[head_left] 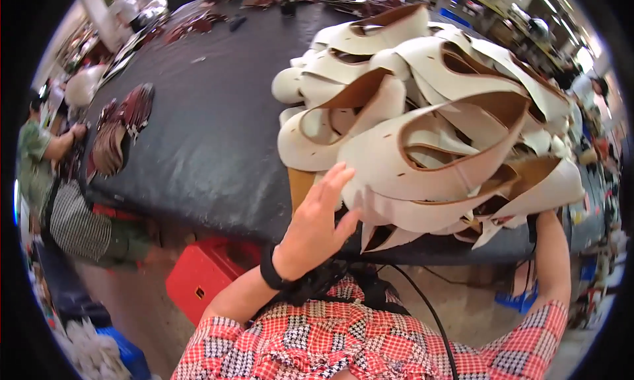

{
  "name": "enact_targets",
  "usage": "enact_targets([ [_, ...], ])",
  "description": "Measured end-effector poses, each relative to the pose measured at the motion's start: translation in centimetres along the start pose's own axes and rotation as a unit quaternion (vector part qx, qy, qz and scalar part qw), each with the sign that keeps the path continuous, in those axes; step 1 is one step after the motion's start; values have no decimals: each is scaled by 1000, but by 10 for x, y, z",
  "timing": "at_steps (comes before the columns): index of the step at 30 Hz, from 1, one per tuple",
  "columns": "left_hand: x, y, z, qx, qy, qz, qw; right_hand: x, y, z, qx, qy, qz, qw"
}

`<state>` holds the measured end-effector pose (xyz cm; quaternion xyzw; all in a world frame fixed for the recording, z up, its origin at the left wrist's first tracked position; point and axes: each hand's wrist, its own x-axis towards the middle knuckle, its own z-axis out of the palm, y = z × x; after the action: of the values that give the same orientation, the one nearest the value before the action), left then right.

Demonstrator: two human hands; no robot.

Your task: Inspecting and preparing shoe upper components in a shoe manufacturing facility.

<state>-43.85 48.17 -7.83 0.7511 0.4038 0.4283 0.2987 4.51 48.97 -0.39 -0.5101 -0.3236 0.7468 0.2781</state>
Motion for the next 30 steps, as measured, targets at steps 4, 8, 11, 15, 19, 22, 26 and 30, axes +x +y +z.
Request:
enact_targets([
  [4, 9, 21, 18, 20, -130, 104, 986, -39, 7, -43, 8, 24, -7, 1000],
  [8, 19, 15, 67, 146, -218, 195, 945, -27, 9, -35, 11, 55, -18, 998],
  [11, 24, 6, 77, 155, -220, 159, 950, -73, 27, -73, 11, 89, -32, 995],
  [15, 27, 6, 78, 106, -260, 96, 955, -94, 13, -84, -3, 96, -36, 995],
  [19, 23, 7, 85, 139, -239, 83, 957, -72, 19, -29, -10, 106, -112, 988],
  [22, 24, 17, 90, 139, -236, 39, 961, -74, 54, -43, 45, 143, -225, 963],
  [26, 21, 32, 85, 149, -231, 10, 961, -73, 76, -6, 158, 151, -349, 911],
  [30, 14, 52, 93, 186, -175, 27, 966, -61, 87, 23, 117, 171, -427, 880],
])
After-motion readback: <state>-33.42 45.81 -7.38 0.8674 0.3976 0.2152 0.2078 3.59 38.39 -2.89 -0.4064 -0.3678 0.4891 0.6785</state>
